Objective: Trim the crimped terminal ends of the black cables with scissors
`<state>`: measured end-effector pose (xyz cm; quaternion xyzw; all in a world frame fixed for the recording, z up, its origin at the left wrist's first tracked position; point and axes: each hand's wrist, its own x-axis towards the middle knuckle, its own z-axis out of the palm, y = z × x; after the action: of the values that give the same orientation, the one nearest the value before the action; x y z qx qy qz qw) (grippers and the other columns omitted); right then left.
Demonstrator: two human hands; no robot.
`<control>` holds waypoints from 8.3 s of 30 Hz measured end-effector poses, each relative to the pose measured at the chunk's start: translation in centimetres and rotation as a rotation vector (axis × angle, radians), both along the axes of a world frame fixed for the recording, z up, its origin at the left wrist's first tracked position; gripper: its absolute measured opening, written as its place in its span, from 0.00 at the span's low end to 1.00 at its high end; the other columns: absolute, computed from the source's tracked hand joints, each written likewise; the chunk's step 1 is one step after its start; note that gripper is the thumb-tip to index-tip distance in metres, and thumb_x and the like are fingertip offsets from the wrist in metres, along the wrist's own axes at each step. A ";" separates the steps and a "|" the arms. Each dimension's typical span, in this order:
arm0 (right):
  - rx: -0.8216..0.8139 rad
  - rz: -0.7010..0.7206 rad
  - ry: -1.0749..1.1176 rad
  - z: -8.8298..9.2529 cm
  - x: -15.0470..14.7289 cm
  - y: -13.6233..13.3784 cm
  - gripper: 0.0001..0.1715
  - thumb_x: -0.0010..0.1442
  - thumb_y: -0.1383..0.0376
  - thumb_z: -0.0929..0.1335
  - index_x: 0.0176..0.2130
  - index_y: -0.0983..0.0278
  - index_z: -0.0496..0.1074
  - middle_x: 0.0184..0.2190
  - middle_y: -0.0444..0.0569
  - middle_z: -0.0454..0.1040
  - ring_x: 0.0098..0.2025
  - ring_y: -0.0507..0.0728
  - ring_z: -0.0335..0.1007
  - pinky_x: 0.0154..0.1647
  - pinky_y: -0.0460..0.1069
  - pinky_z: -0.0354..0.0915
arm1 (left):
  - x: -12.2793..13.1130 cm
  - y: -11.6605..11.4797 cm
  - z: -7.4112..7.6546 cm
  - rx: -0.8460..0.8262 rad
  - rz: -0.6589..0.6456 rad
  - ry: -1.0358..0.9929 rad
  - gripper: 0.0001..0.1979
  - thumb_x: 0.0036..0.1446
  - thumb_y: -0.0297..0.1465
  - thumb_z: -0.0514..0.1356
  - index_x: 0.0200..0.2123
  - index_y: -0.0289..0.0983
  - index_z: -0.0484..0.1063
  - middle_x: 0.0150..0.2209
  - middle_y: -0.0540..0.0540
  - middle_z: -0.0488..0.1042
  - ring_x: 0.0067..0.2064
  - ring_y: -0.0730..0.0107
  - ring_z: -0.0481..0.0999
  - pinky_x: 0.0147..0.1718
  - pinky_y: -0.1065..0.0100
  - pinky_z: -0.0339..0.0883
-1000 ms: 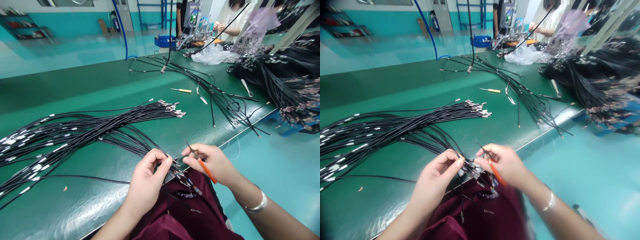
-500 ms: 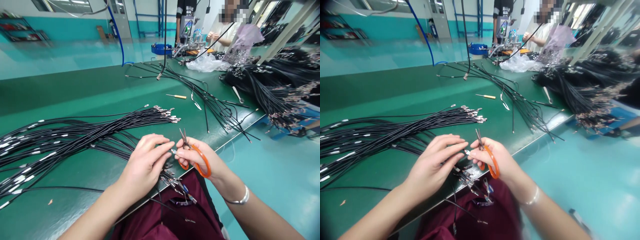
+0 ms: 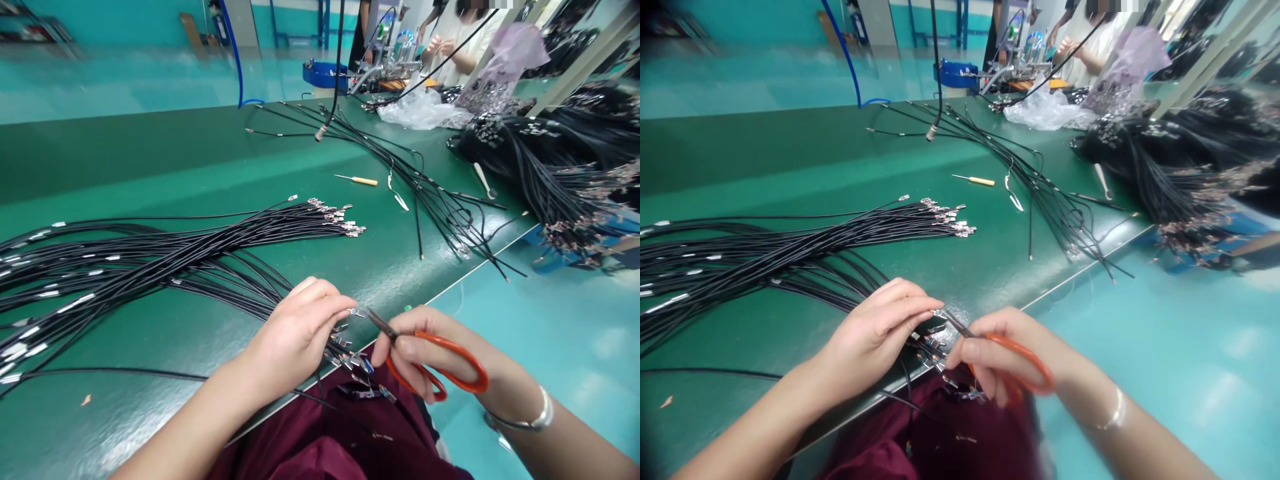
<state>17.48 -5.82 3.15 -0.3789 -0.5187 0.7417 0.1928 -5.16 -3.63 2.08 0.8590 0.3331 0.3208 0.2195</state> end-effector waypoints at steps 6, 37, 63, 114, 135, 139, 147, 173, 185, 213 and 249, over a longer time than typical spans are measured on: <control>-0.087 0.100 -0.071 0.5 -0.3 0.4 0.23 0.60 0.51 0.65 0.36 0.68 0.75 0.14 0.39 0.63 0.13 0.45 0.55 0.13 0.41 0.54 | -0.1 0.1 0.1 -0.028 -0.027 0.037 0.10 0.63 0.23 0.52 0.43 0.37 0.71 0.34 0.46 0.72 0.36 0.69 0.68 0.36 0.66 0.64; 0.005 0.104 -0.239 -0.1 -0.6 0.5 0.23 0.59 0.49 0.65 0.34 0.65 0.76 0.12 0.37 0.60 0.11 0.44 0.51 0.11 0.40 0.52 | -0.1 -0.2 0.2 -0.012 -0.004 0.002 0.10 0.62 0.23 0.52 0.41 0.37 0.71 0.33 0.47 0.72 0.35 0.69 0.68 0.36 0.66 0.64; 0.050 0.122 -0.286 -0.1 -0.6 0.6 0.24 0.60 0.48 0.65 0.33 0.66 0.74 0.12 0.36 0.60 0.12 0.44 0.51 0.12 0.39 0.53 | 0.1 -0.5 -0.2 0.051 0.028 -0.014 0.09 0.61 0.21 0.54 0.41 0.32 0.72 0.32 0.45 0.72 0.35 0.69 0.67 0.34 0.67 0.64; 0.067 0.045 -0.344 -1.3 -1.2 0.4 0.22 0.61 0.51 0.65 0.30 0.66 0.75 0.10 0.36 0.59 0.11 0.44 0.50 0.10 0.38 0.50 | 0.2 -0.6 -0.1 0.011 0.083 -0.046 0.10 0.60 0.21 0.54 0.40 0.36 0.74 0.32 0.47 0.73 0.34 0.71 0.71 0.34 0.69 0.66; 0.257 0.050 -0.391 -1.0 -1.4 0.4 0.24 0.59 0.50 0.66 0.25 0.66 0.72 0.12 0.37 0.60 0.15 0.44 0.54 0.15 0.40 0.51 | 0.5 -0.7 -0.4 0.000 0.082 -0.036 0.10 0.61 0.22 0.53 0.39 0.36 0.74 0.31 0.47 0.74 0.33 0.70 0.71 0.33 0.68 0.67; 0.235 0.047 -0.379 -0.8 -0.9 0.5 0.23 0.60 0.51 0.65 0.27 0.66 0.73 0.11 0.37 0.60 0.13 0.44 0.53 0.13 0.39 0.50 | 0.4 -0.7 -0.3 0.005 0.088 -0.040 0.10 0.60 0.22 0.54 0.39 0.36 0.74 0.31 0.46 0.74 0.34 0.70 0.71 0.33 0.68 0.67; 0.356 -0.378 -0.106 -1.0 -0.8 1.7 0.15 0.55 0.57 0.71 0.38 0.64 0.68 0.29 0.44 0.71 0.30 0.50 0.67 0.33 0.46 0.65 | 0.6 -0.9 0.2 -0.040 0.246 -0.148 0.09 0.59 0.25 0.57 0.42 0.38 0.74 0.34 0.47 0.76 0.36 0.70 0.75 0.35 0.68 0.70; 0.342 -0.522 -0.012 -0.4 -4.5 2.9 0.11 0.51 0.64 0.71 0.36 0.63 0.68 0.28 0.41 0.69 0.30 0.49 0.67 0.36 0.46 0.64 | 0.0 -0.6 -0.7 0.056 0.217 -0.145 0.10 0.58 0.22 0.57 0.40 0.38 0.75 0.35 0.48 0.78 0.36 0.73 0.77 0.35 0.72 0.71; 0.751 -0.266 -0.421 -3.9 -3.3 -1.3 0.07 0.51 0.71 0.66 0.31 0.63 0.74 0.28 0.47 0.73 0.31 0.55 0.68 0.32 0.49 0.63 | -4.0 -1.9 -1.5 -0.037 0.113 0.417 0.10 0.63 0.27 0.50 0.41 0.40 0.71 0.36 0.45 0.72 0.39 0.65 0.73 0.40 0.64 0.70; 0.449 -0.816 0.281 -6.1 -2.0 4.9 0.13 0.53 0.65 0.73 0.40 0.59 0.71 0.41 0.47 0.76 0.43 0.54 0.72 0.49 0.51 0.66 | -0.1 3.8 0.0 -0.061 0.216 0.136 0.11 0.64 0.29 0.50 0.42 0.40 0.72 0.34 0.49 0.72 0.38 0.70 0.71 0.39 0.68 0.65; 0.341 -0.617 0.125 2.0 -4.9 2.9 0.10 0.50 0.66 0.71 0.36 0.63 0.70 0.24 0.40 0.70 0.27 0.49 0.68 0.32 0.47 0.65 | 1.8 0.1 1.3 -0.012 0.344 -0.365 0.05 0.54 0.26 0.63 0.34 0.40 0.78 0.30 0.49 0.76 0.31 0.73 0.74 0.30 0.71 0.68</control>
<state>12.58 -2.93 5.13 -0.4340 -0.4832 0.5731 0.4997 -3.31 -3.51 3.35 0.7162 0.4311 0.5014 0.2233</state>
